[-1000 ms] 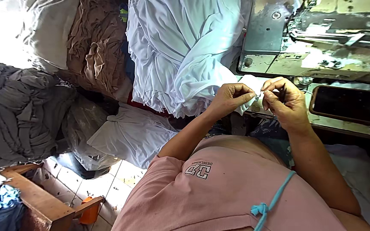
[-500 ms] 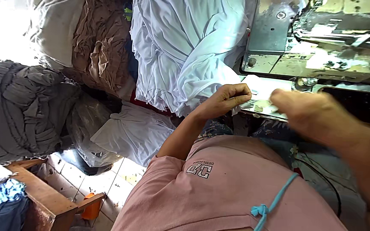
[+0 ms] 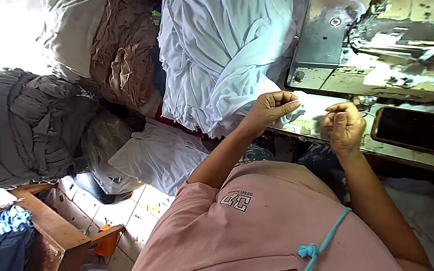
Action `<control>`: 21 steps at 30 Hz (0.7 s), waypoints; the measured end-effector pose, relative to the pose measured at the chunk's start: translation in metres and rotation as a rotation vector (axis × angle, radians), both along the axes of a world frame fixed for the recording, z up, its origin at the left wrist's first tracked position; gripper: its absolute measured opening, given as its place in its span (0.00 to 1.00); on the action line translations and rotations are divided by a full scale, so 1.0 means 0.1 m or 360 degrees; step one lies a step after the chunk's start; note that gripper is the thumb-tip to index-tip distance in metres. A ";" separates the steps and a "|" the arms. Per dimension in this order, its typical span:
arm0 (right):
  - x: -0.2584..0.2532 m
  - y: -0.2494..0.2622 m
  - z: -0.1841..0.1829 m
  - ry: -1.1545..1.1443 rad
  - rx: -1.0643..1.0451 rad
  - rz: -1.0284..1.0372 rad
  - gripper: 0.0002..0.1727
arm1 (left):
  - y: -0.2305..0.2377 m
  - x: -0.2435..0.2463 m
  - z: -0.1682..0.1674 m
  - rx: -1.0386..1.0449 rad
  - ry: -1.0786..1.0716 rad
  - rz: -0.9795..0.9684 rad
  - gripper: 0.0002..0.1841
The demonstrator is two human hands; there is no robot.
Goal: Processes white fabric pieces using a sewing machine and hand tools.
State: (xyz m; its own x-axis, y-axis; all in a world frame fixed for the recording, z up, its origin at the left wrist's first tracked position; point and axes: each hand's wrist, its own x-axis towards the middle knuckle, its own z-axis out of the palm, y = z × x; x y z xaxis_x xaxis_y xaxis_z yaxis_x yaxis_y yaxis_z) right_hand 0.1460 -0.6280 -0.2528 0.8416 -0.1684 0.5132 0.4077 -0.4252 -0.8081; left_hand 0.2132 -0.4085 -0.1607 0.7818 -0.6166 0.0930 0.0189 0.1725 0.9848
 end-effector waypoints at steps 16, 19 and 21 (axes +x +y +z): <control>-0.19 0.47 0.76 0.0441 0.0351 0.0508 0.06 | -0.01 -0.04 -0.04 -0.0033 -0.0088 0.0124 0.05; -0.18 0.52 0.76 0.0487 0.0323 0.0445 0.07 | -0.01 -0.06 -0.04 -0.0017 -0.0140 0.0131 0.05; -0.17 0.52 0.77 0.0496 0.0263 0.0416 0.08 | -0.01 -0.06 -0.05 0.0003 -0.0159 0.0146 0.04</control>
